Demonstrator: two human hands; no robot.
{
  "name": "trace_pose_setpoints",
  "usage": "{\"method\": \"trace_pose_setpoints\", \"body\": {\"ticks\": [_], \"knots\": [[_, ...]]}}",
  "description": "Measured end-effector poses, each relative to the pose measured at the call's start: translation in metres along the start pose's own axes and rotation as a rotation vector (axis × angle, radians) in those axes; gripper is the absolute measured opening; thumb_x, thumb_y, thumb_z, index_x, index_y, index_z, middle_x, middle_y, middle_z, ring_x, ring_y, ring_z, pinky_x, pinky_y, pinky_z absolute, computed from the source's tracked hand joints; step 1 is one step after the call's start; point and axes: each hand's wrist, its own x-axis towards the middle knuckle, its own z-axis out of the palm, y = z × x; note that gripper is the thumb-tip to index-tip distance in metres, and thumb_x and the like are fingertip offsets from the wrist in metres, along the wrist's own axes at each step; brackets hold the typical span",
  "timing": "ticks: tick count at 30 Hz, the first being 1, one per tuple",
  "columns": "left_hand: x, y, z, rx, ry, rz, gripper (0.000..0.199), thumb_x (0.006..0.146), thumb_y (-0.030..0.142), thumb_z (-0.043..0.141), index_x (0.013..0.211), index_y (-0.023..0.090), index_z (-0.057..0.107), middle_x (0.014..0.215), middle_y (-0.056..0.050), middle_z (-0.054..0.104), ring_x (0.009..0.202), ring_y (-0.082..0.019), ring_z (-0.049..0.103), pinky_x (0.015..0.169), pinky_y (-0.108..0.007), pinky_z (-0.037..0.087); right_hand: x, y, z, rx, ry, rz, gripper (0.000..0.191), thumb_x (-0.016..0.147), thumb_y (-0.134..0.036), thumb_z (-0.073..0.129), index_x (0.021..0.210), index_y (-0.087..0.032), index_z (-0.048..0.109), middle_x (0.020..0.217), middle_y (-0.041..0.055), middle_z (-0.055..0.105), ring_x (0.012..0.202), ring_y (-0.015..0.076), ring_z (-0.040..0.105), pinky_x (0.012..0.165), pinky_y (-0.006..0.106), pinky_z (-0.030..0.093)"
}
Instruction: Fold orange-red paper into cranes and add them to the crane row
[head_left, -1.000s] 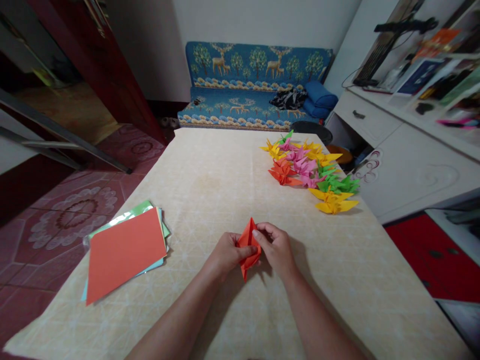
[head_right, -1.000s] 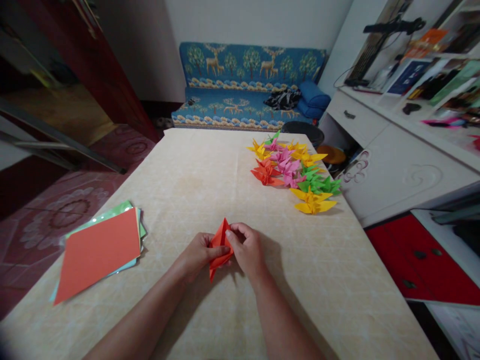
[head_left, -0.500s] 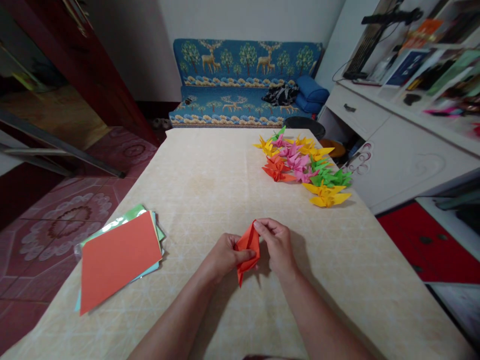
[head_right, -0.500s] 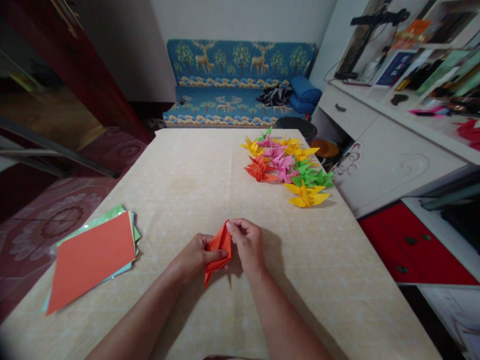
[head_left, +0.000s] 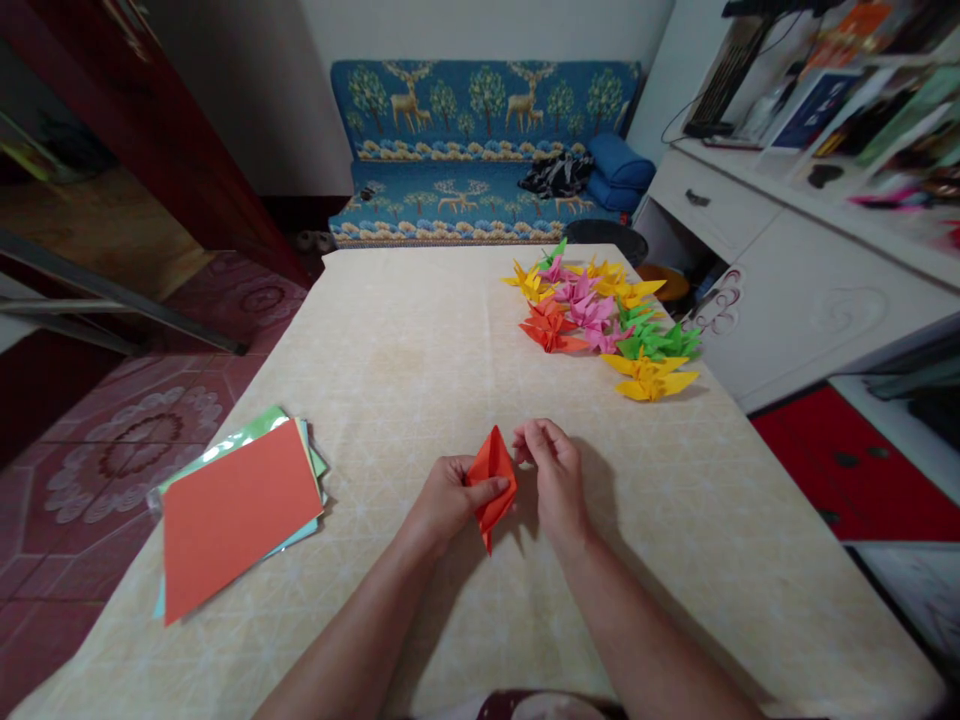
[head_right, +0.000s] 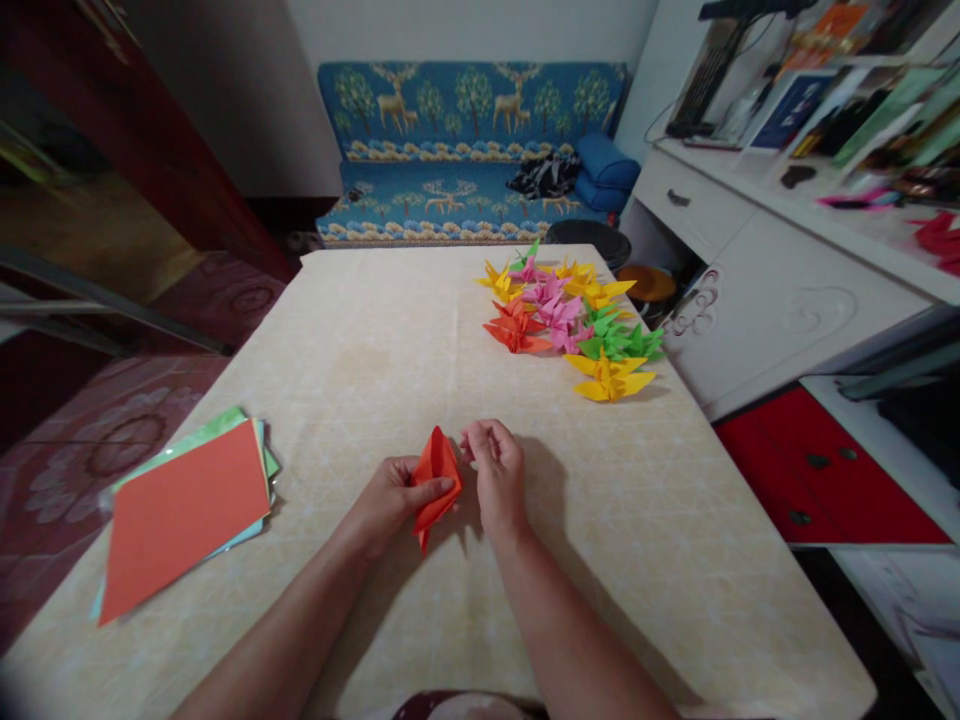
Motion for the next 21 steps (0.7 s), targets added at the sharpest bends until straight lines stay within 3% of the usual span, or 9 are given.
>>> {"method": "trace_pose_setpoints", "body": {"ticks": [6, 9, 15, 21], "knots": [[0.0016, 0.0013, -0.0020, -0.032, 0.173, 0.184, 0.027, 0.068, 0.032, 0.078, 0.081, 0.011, 0.069, 0.068, -0.002, 0.068, 0.058, -0.010, 0.060, 0.057, -0.018, 0.046, -0.0030, -0.0019, -0.0033, -0.221, -0.236, -0.086, 0.011, 0.078, -0.029, 0.064, 0.078, -0.019, 0.061, 0.071, -0.0011, 0.057, 0.061, 0.0125, 0.054, 0.057, 0.023, 0.043], [0.0020, 0.0006, -0.0024, 0.011, 0.231, 0.228, 0.028, 0.066, 0.033, 0.080, 0.079, 0.011, 0.068, 0.067, 0.001, 0.065, 0.056, -0.008, 0.055, 0.055, -0.017, 0.043, -0.0031, 0.0012, -0.0016, -0.374, -0.227, -0.229, 0.003, 0.077, -0.021, 0.063, 0.075, -0.019, 0.063, 0.074, 0.0001, 0.058, 0.067, 0.0139, 0.056, 0.061, 0.024, 0.045], [0.0026, -0.0018, -0.0018, 0.054, 0.241, 0.201, 0.030, 0.065, 0.034, 0.079, 0.076, 0.011, 0.065, 0.064, 0.001, 0.061, 0.055, -0.009, 0.052, 0.054, -0.019, 0.042, -0.0049, 0.0053, -0.0018, -0.604, -0.178, -0.460, 0.015, 0.085, -0.019, 0.057, 0.071, -0.020, 0.062, 0.073, 0.0018, 0.058, 0.069, 0.0148, 0.056, 0.064, 0.027, 0.044], [0.0014, 0.0002, -0.0007, 0.089, 0.334, 0.367, 0.012, 0.070, 0.021, 0.073, 0.075, 0.014, 0.067, 0.068, 0.000, 0.065, 0.061, -0.010, 0.056, 0.060, -0.020, 0.045, -0.0089, 0.0009, 0.0004, -0.538, -0.133, -0.554, 0.005, 0.086, -0.020, 0.058, 0.087, -0.020, 0.063, 0.085, 0.0045, 0.060, 0.075, 0.0157, 0.057, 0.067, 0.028, 0.047]]}}
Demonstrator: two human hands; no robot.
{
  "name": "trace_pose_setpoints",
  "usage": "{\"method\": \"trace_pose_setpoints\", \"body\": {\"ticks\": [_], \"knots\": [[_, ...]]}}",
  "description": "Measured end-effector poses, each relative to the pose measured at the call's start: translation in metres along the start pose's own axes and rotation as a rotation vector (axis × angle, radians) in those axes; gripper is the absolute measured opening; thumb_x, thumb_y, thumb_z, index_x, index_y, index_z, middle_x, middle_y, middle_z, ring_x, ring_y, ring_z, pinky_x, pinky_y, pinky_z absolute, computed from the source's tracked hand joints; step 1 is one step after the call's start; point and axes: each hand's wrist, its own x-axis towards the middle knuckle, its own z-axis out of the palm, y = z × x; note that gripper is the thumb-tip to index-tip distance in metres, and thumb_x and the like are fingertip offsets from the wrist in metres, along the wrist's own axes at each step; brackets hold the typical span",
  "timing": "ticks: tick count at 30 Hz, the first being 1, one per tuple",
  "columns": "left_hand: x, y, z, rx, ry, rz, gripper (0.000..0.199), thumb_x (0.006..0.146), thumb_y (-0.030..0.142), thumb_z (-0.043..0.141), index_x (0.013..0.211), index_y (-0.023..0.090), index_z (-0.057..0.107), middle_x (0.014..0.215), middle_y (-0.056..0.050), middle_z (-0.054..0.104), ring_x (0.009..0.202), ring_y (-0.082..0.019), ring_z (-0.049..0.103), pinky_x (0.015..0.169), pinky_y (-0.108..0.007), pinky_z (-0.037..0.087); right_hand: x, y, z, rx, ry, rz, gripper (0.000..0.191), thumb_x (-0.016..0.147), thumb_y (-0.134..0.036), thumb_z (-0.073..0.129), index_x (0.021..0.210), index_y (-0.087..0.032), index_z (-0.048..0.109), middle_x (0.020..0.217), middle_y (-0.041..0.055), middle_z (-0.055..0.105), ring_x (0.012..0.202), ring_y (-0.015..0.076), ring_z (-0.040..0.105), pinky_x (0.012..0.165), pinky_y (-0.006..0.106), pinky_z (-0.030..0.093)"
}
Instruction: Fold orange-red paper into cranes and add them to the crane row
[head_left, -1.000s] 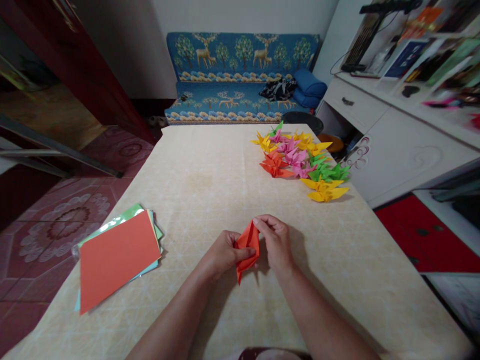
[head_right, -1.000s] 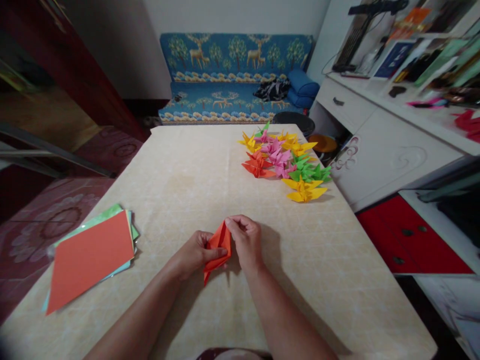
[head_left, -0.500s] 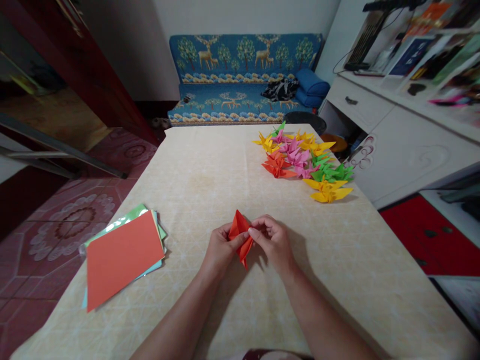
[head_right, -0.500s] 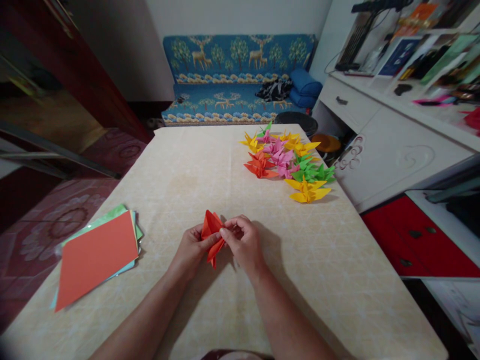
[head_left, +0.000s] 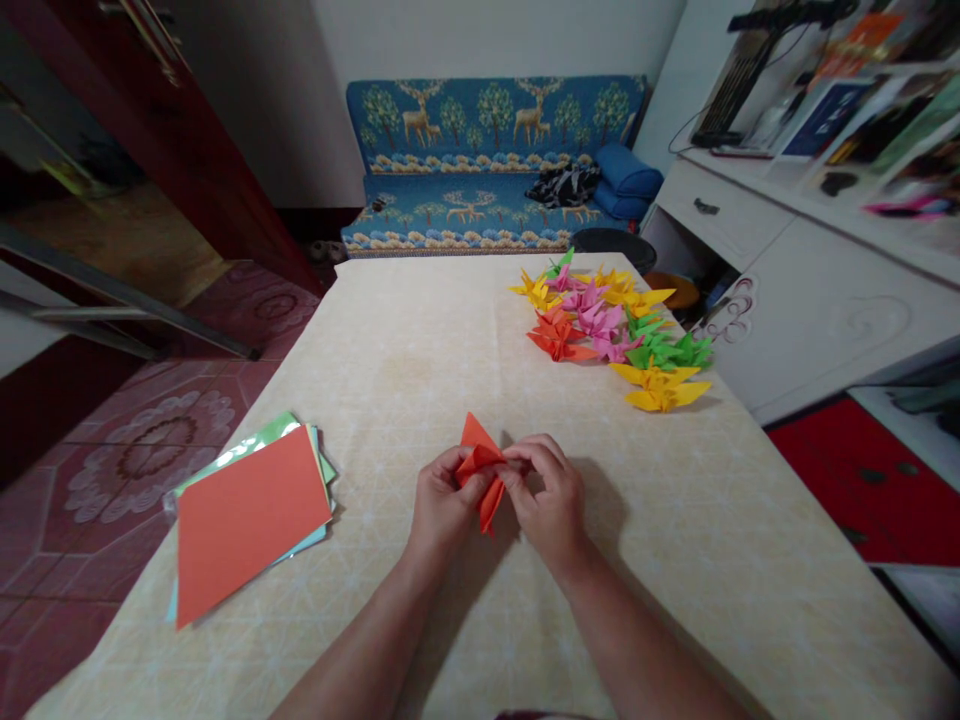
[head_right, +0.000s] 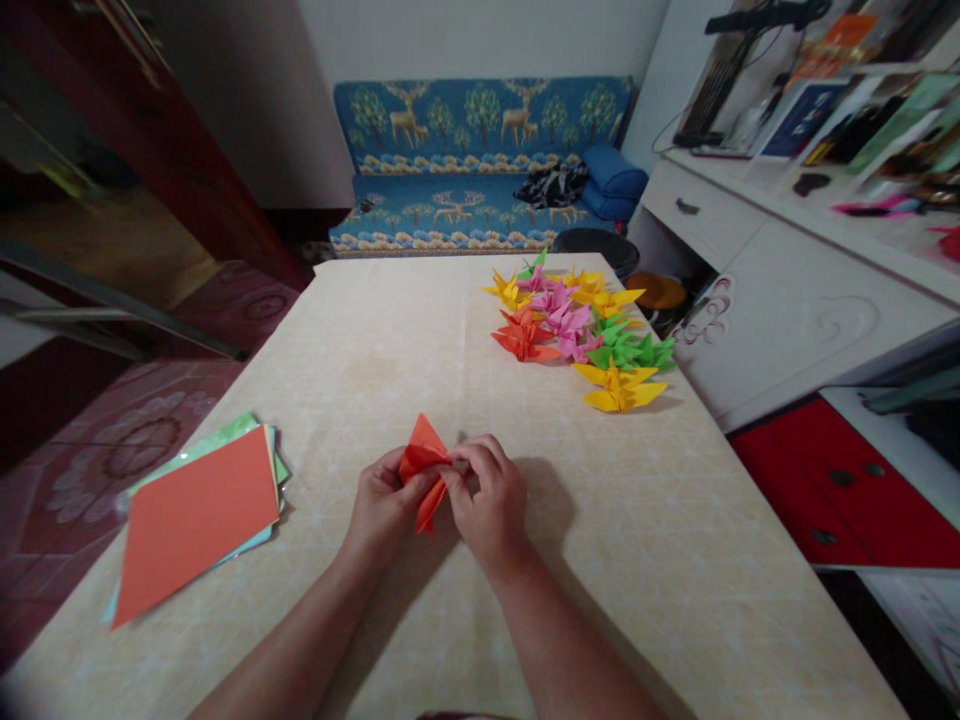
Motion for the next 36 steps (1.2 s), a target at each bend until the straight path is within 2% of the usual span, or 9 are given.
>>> {"method": "trace_pose_setpoints", "body": {"ticks": [3, 7, 18, 21, 25, 27, 32, 36], "knots": [[-0.003, 0.004, 0.000, 0.006, 0.068, 0.124, 0.009, 0.067, 0.017, 0.073, 0.073, 0.016, 0.067, 0.073, -0.002, 0.068, 0.067, -0.013, 0.060, 0.064, -0.022, 0.047, -0.001, -0.003, 0.000, 0.075, 0.007, -0.076, 0.007, 0.086, -0.019, 0.058, 0.091, -0.021, 0.063, 0.088, 0.0052, 0.059, 0.076, 0.0158, 0.058, 0.067, 0.028, 0.049], [-0.009, 0.006, 0.000, 0.038, 0.086, 0.216, 0.013, 0.064, 0.019, 0.077, 0.072, 0.019, 0.066, 0.074, -0.002, 0.069, 0.067, -0.014, 0.061, 0.063, -0.022, 0.047, -0.002, -0.006, -0.003, 0.082, 0.035, -0.162, 0.014, 0.087, -0.014, 0.056, 0.094, -0.023, 0.064, 0.090, 0.0063, 0.059, 0.083, 0.0176, 0.061, 0.071, 0.031, 0.051], [-0.013, 0.004, 0.003, 0.059, 0.144, 0.169, 0.017, 0.061, 0.019, 0.077, 0.066, 0.019, 0.061, 0.064, 0.001, 0.061, 0.057, -0.011, 0.053, 0.054, -0.020, 0.041, -0.003, -0.007, -0.004, 0.006, 0.056, -0.164, 0.016, 0.090, -0.013, 0.049, 0.091, -0.022, 0.062, 0.092, 0.0068, 0.060, 0.085, 0.0184, 0.060, 0.074, 0.032, 0.050], [-0.012, 0.006, 0.003, 0.077, 0.108, 0.209, 0.019, 0.060, 0.018, 0.079, 0.074, 0.019, 0.066, 0.073, -0.001, 0.067, 0.065, -0.014, 0.059, 0.061, -0.022, 0.046, -0.005, -0.005, -0.004, -0.005, 0.043, -0.171, 0.017, 0.088, -0.011, 0.050, 0.094, -0.023, 0.061, 0.094, 0.0069, 0.059, 0.086, 0.0185, 0.060, 0.074, 0.032, 0.049], [-0.011, 0.008, 0.000, 0.169, -0.005, 0.254, 0.019, 0.065, 0.018, 0.076, 0.083, 0.019, 0.072, 0.084, -0.006, 0.072, 0.076, -0.019, 0.065, 0.071, -0.026, 0.049, -0.005, -0.002, -0.006, 0.000, 0.020, -0.182, 0.016, 0.086, -0.011, 0.052, 0.094, -0.022, 0.061, 0.095, 0.0073, 0.057, 0.085, 0.0185, 0.059, 0.073, 0.032, 0.049], [-0.010, 0.008, -0.001, 0.223, -0.023, 0.243, 0.016, 0.067, 0.018, 0.074, 0.082, 0.018, 0.074, 0.083, -0.007, 0.073, 0.074, -0.020, 0.066, 0.070, -0.027, 0.049, -0.005, -0.001, -0.006, 0.000, 0.015, -0.186, 0.016, 0.085, -0.012, 0.053, 0.094, -0.022, 0.062, 0.096, 0.0076, 0.056, 0.084, 0.0189, 0.059, 0.072, 0.032, 0.050], [-0.011, 0.007, -0.002, 0.318, 0.030, 0.238, 0.011, 0.069, 0.019, 0.069, 0.079, 0.017, 0.074, 0.078, -0.006, 0.073, 0.067, -0.018, 0.064, 0.063, -0.025, 0.048, -0.006, 0.000, -0.004, -0.019, 0.036, -0.174, 0.015, 0.086, -0.013, 0.052, 0.091, -0.023, 0.063, 0.094, 0.0073, 0.057, 0.085, 0.0196, 0.060, 0.073, 0.033, 0.050], [-0.011, 0.008, -0.001, 0.354, -0.002, 0.229, 0.009, 0.073, 0.020, 0.064, 0.076, 0.017, 0.072, 0.072, -0.004, 0.070, 0.062, -0.016, 0.061, 0.060, -0.023, 0.045, -0.005, -0.001, -0.003, 0.008, 0.039, -0.129, 0.013, 0.087, -0.016, 0.051, 0.089, -0.023, 0.062, 0.093, 0.0072, 0.057, 0.086, 0.0200, 0.060, 0.076, 0.034, 0.050]]}}
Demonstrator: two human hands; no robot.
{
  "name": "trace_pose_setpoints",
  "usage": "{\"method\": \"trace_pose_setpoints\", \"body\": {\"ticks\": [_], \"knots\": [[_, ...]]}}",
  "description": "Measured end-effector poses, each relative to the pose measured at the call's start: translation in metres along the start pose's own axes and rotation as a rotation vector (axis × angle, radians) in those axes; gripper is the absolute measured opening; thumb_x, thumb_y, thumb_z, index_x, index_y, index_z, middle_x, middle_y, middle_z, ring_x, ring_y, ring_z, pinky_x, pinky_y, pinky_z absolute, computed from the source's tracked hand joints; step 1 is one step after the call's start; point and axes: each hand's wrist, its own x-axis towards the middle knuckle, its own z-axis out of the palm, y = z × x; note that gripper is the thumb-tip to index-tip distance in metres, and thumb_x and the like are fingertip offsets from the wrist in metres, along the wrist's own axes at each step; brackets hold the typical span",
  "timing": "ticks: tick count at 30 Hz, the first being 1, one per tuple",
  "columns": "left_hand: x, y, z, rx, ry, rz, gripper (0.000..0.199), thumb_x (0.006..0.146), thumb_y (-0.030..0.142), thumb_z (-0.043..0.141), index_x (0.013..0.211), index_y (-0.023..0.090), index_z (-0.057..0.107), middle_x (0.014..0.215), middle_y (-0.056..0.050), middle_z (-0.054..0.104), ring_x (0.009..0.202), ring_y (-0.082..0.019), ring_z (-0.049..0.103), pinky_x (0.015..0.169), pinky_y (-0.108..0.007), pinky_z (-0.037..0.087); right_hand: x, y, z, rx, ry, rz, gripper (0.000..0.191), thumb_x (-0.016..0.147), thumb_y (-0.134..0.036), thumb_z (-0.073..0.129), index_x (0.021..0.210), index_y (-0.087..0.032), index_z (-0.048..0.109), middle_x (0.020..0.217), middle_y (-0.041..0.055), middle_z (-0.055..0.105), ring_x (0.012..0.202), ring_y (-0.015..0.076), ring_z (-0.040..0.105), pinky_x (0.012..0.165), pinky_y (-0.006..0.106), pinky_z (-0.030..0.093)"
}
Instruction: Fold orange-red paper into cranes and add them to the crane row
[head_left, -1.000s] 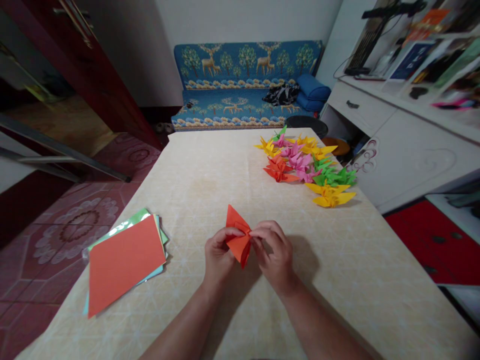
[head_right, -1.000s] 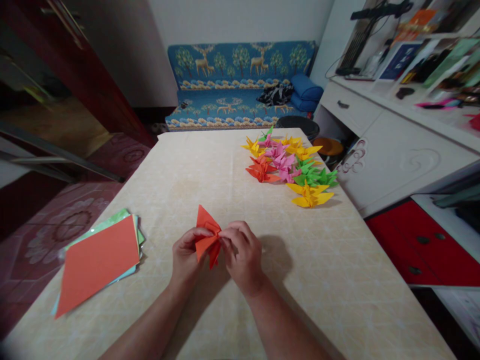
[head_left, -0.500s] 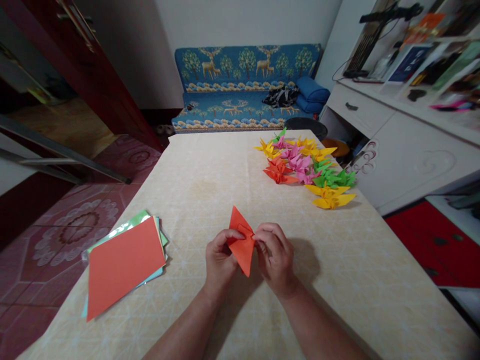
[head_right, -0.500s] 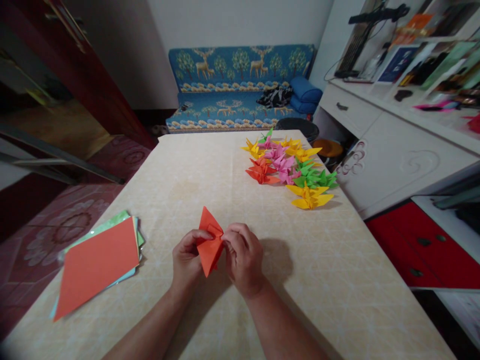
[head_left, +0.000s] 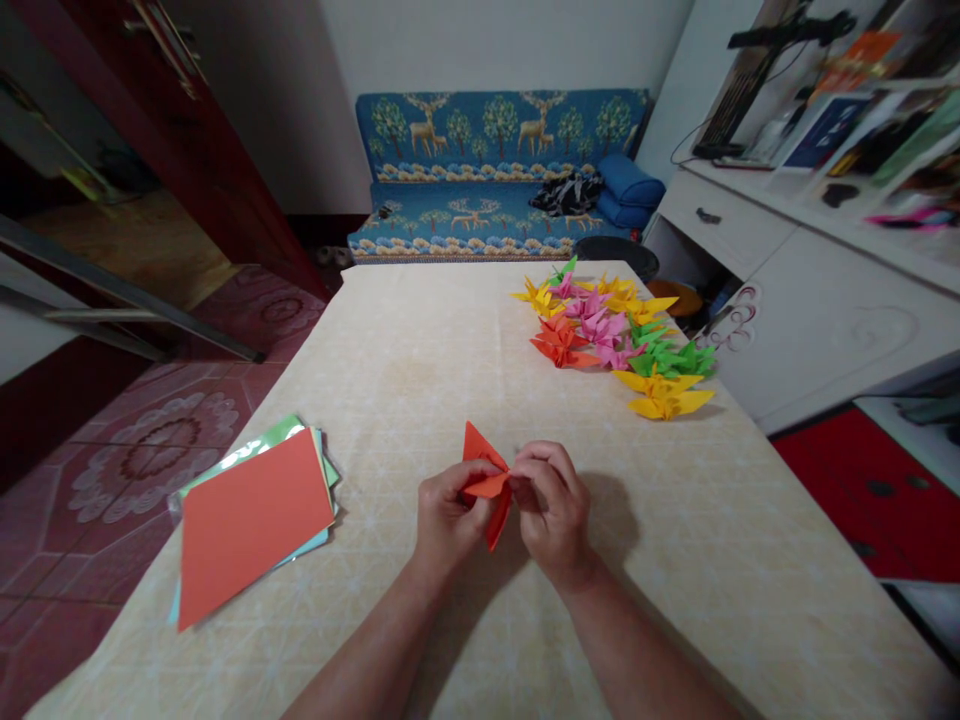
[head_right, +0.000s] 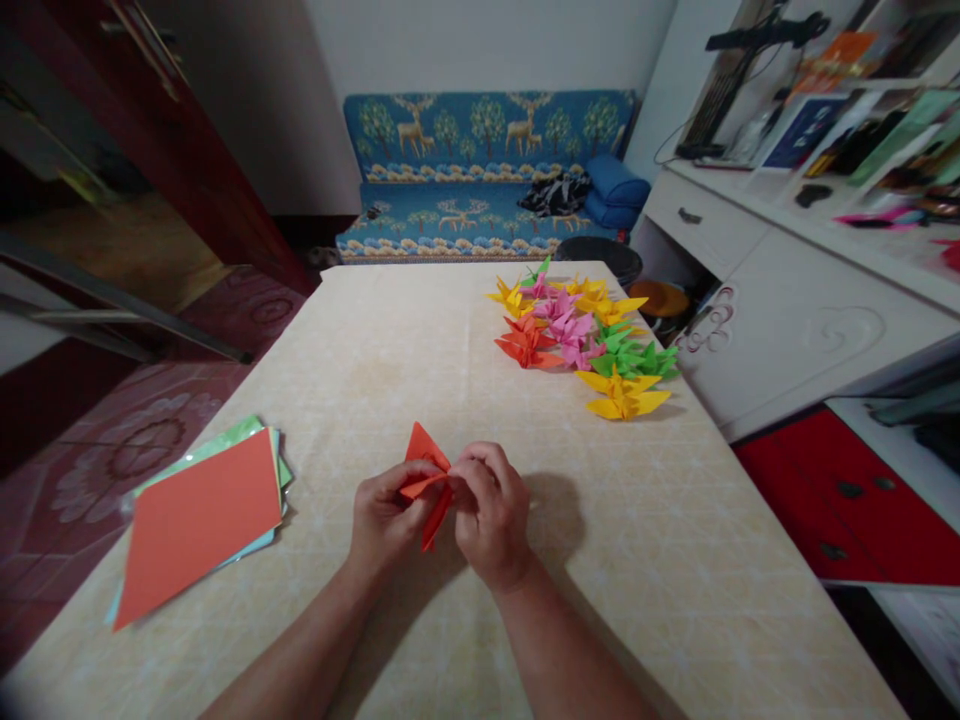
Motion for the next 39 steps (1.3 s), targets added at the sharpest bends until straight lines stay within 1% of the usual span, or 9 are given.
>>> {"method": "trace_pose_setpoints", "body": {"ticks": [5, 10, 14, 19, 21, 23, 29, 34, 39], "knots": [[0.002, -0.002, 0.000, -0.023, -0.081, -0.038, 0.015, 0.077, 0.020, 0.059, 0.076, 0.014, 0.072, 0.071, -0.004, 0.068, 0.063, -0.015, 0.057, 0.060, -0.022, 0.044, 0.004, -0.002, -0.002, 0.108, -0.063, 0.082, 0.009, 0.088, -0.020, 0.051, 0.084, -0.021, 0.059, 0.090, 0.0062, 0.056, 0.089, 0.0202, 0.058, 0.079, 0.034, 0.049], [0.003, -0.009, 0.003, -0.186, -0.116, -0.176, 0.015, 0.074, 0.021, 0.063, 0.063, 0.012, 0.067, 0.055, 0.001, 0.055, 0.051, -0.009, 0.045, 0.048, -0.020, 0.035, 0.005, -0.003, 0.000, 0.175, -0.088, 0.146, 0.008, 0.087, -0.019, 0.053, 0.085, -0.021, 0.061, 0.092, 0.0058, 0.056, 0.088, 0.0194, 0.057, 0.075, 0.032, 0.049], [0.006, -0.011, 0.003, -0.349, -0.110, -0.326, 0.016, 0.072, 0.026, 0.070, 0.068, 0.010, 0.068, 0.058, -0.001, 0.058, 0.051, -0.009, 0.047, 0.050, -0.020, 0.037, 0.005, -0.002, 0.006, 0.262, -0.067, 0.316, 0.002, 0.082, -0.019, 0.058, 0.083, -0.020, 0.059, 0.088, 0.0033, 0.056, 0.078, 0.0159, 0.057, 0.065, 0.026, 0.047], [0.011, -0.007, -0.006, -0.638, -0.267, -0.500, 0.024, 0.072, 0.033, 0.072, 0.076, 0.009, 0.070, 0.067, -0.005, 0.065, 0.059, -0.011, 0.056, 0.060, -0.022, 0.045, 0.007, 0.002, 0.004, 0.370, -0.070, 0.573, 0.007, 0.078, -0.024, 0.061, 0.080, -0.019, 0.057, 0.074, -0.0003, 0.056, 0.063, 0.0124, 0.055, 0.055, 0.022, 0.043], [0.012, -0.007, -0.009, -0.706, -0.301, -0.542, 0.026, 0.073, 0.034, 0.072, 0.075, 0.008, 0.071, 0.068, -0.007, 0.066, 0.060, -0.012, 0.058, 0.062, -0.024, 0.048, 0.008, 0.003, 0.002, 0.378, -0.078, 0.629, 0.009, 0.076, -0.024, 0.062, 0.082, -0.020, 0.057, 0.069, -0.0018, 0.056, 0.060, 0.0123, 0.054, 0.053, 0.021, 0.043], [0.012, -0.009, -0.011, -0.702, -0.309, -0.550, 0.027, 0.073, 0.035, 0.072, 0.074, 0.008, 0.071, 0.067, -0.007, 0.067, 0.060, -0.013, 0.059, 0.063, -0.024, 0.049, 0.008, 0.004, 0.000, 0.339, -0.078, 0.594, 0.010, 0.076, -0.023, 0.063, 0.084, -0.020, 0.057, 0.073, -0.0017, 0.056, 0.061, 0.0120, 0.054, 0.054, 0.022, 0.044], [0.013, -0.014, -0.011, -0.659, -0.273, -0.489, 0.025, 0.076, 0.033, 0.070, 0.081, 0.009, 0.072, 0.073, -0.008, 0.069, 0.067, -0.016, 0.063, 0.070, -0.028, 0.050, 0.006, -0.004, 0.000, 0.129, -0.129, 0.285, 0.006, 0.079, -0.020, 0.060, 0.085, -0.021, 0.060, 0.096, 0.0038, 0.053, 0.078, 0.0150, 0.056, 0.065, 0.026, 0.048], [0.013, -0.016, -0.009, -0.623, -0.173, -0.471, 0.018, 0.070, 0.026, 0.072, 0.077, 0.009, 0.072, 0.071, -0.005, 0.069, 0.062, -0.014, 0.061, 0.064, -0.025, 0.050, 0.003, -0.005, 0.002, 0.014, -0.189, 0.235, 0.008, 0.080, -0.020, 0.060, 0.087, -0.021, 0.062, 0.099, 0.0059, 0.051, 0.097, 0.0210, 0.056, 0.075, 0.031, 0.050], [0.012, -0.016, -0.005, -0.597, -0.122, -0.466, 0.013, 0.068, 0.020, 0.071, 0.076, 0.009, 0.073, 0.067, -0.003, 0.069, 0.057, -0.010, 0.057, 0.058, -0.020, 0.046, 0.002, -0.003, 0.003, 0.002, -0.216, 0.242, 0.006, 0.081, -0.021, 0.059, 0.086, -0.021, 0.061, 0.098, 0.0054, 0.052, 0.092, 0.0199, 0.058, 0.077, 0.032, 0.051]]}}
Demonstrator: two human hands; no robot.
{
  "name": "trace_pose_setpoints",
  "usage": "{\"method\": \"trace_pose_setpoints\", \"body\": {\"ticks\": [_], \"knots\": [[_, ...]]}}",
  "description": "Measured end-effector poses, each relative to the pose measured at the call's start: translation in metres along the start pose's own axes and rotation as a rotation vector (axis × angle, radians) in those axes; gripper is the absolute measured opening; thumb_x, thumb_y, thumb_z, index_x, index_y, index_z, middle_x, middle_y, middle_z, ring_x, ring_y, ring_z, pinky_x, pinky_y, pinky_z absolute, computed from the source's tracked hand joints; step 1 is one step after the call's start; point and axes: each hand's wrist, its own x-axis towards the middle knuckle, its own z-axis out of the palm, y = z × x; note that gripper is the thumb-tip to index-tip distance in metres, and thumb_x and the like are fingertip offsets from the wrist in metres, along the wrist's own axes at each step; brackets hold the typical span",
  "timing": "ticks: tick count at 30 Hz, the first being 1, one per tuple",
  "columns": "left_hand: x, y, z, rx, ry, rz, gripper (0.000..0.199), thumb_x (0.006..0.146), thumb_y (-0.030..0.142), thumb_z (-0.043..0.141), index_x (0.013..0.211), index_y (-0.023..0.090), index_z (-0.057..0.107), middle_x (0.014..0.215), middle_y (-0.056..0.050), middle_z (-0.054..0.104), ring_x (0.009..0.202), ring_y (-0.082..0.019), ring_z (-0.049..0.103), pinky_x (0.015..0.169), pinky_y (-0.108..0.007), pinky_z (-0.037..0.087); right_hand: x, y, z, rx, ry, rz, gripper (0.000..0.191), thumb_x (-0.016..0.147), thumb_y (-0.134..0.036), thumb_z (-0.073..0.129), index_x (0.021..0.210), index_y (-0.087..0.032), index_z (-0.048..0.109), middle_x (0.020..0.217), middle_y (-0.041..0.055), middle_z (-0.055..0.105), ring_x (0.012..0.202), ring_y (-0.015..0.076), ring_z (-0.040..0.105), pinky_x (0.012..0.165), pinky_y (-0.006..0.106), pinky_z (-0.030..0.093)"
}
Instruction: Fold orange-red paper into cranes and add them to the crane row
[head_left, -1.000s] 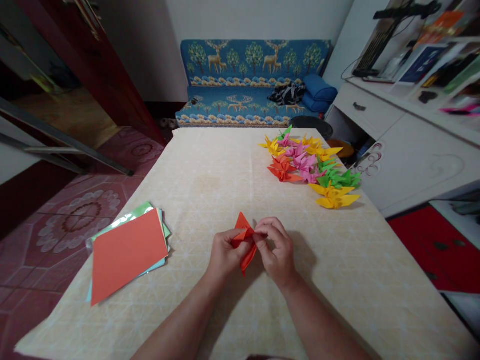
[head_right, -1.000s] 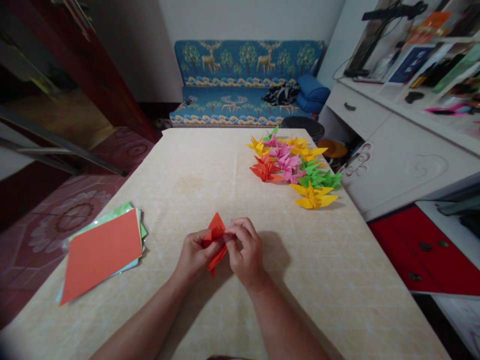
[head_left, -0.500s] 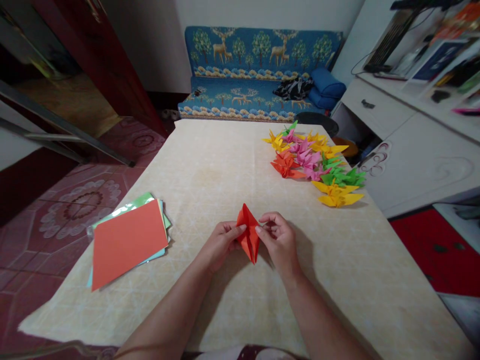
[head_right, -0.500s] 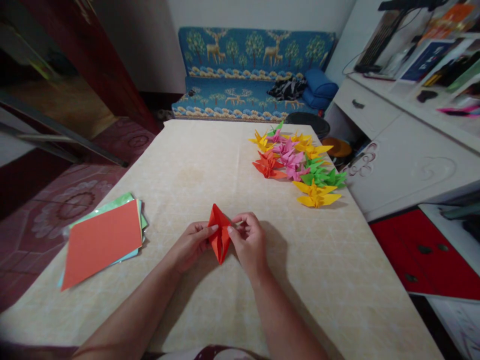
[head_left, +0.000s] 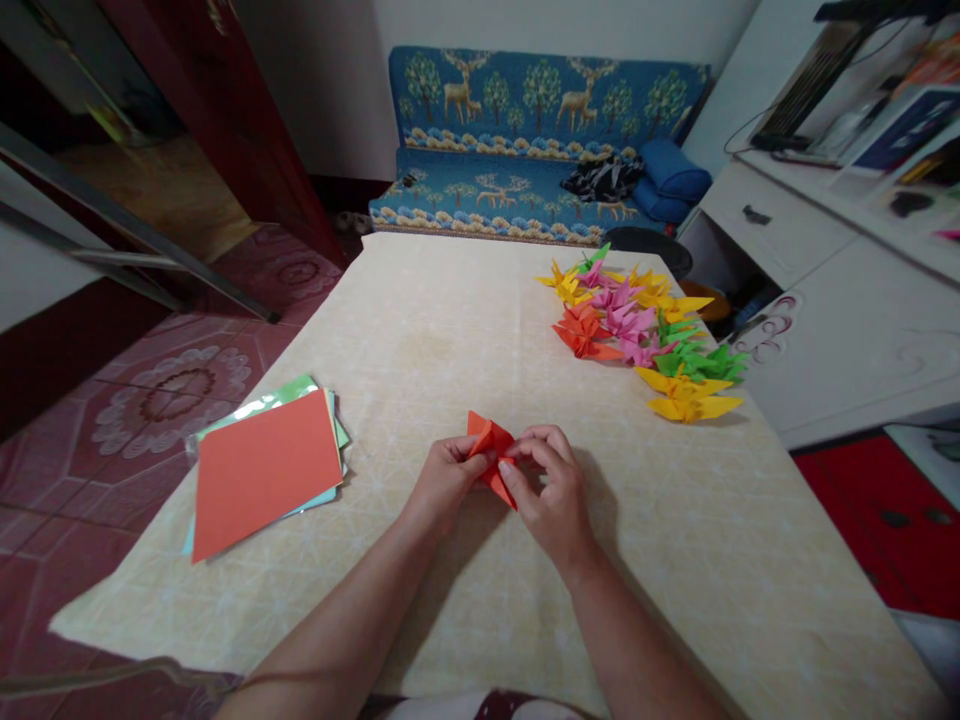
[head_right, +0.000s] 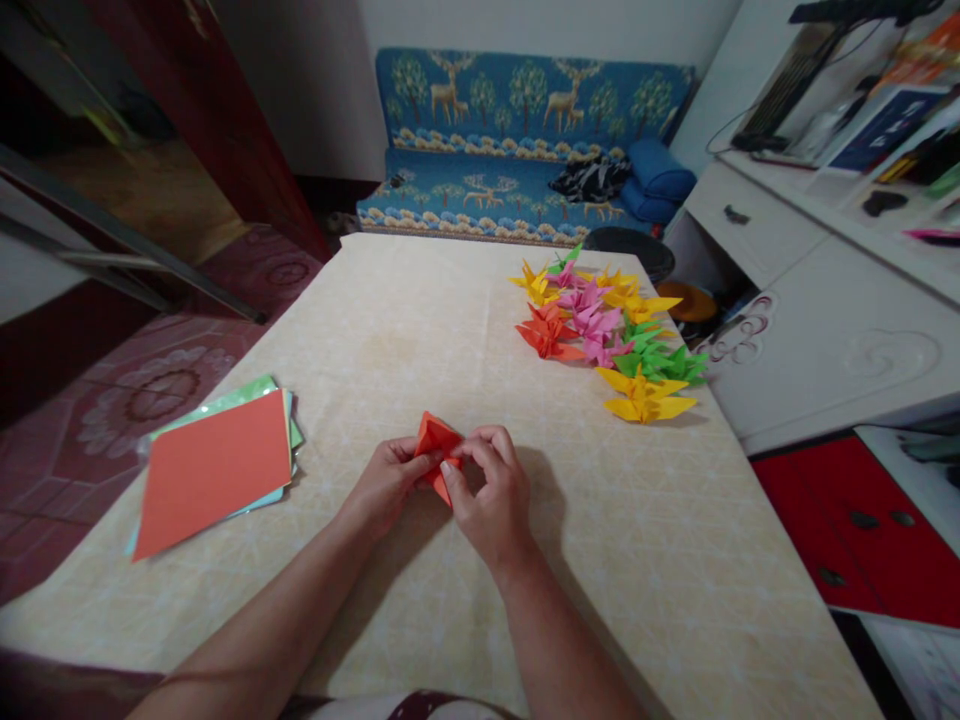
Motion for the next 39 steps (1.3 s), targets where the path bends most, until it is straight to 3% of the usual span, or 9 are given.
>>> {"method": "trace_pose_setpoints", "body": {"ticks": [9, 26, 34, 39], "knots": [[-0.0011, 0.0065, -0.0041, -0.185, -0.120, -0.121, 0.018, 0.068, 0.015, 0.063, 0.081, 0.006, 0.072, 0.074, -0.009, 0.070, 0.064, -0.015, 0.062, 0.066, -0.028, 0.053, 0.0019, -0.0038, -0.0022, 0.028, 0.009, 0.000, 0.009, 0.080, -0.016, 0.056, 0.085, -0.021, 0.061, 0.096, 0.0047, 0.052, 0.084, 0.0173, 0.058, 0.071, 0.030, 0.051], [-0.0010, 0.0071, -0.0053, -0.171, -0.126, -0.148, 0.017, 0.069, 0.017, 0.068, 0.082, 0.006, 0.072, 0.074, -0.008, 0.072, 0.060, -0.013, 0.063, 0.063, -0.025, 0.054, 0.0020, -0.0081, -0.0061, 0.078, 0.037, -0.010, 0.011, 0.080, -0.015, 0.056, 0.082, -0.020, 0.065, 0.091, 0.0040, 0.053, 0.087, 0.0178, 0.058, 0.075, 0.030, 0.049], [-0.0009, 0.0058, -0.0026, -0.110, -0.099, -0.146, 0.023, 0.067, 0.025, 0.075, 0.083, 0.008, 0.074, 0.074, -0.009, 0.073, 0.062, -0.016, 0.066, 0.065, -0.026, 0.053, 0.0031, -0.0045, -0.0059, 0.242, 0.095, 0.173, 0.005, 0.080, -0.025, 0.058, 0.082, -0.021, 0.061, 0.087, 0.0026, 0.058, 0.075, 0.0153, 0.059, 0.065, 0.027, 0.049], [-0.0013, 0.0035, -0.0027, -0.084, -0.080, -0.139, 0.025, 0.065, 0.027, 0.079, 0.083, 0.009, 0.075, 0.076, -0.009, 0.073, 0.062, -0.014, 0.065, 0.064, -0.024, 0.051, 0.0039, -0.0019, -0.0032, 0.298, 0.079, 0.304, 0.020, 0.077, -0.029, 0.062, 0.094, -0.020, 0.059, 0.084, 0.0032, 0.063, 0.068, 0.0147, 0.060, 0.062, 0.027, 0.050]]}}
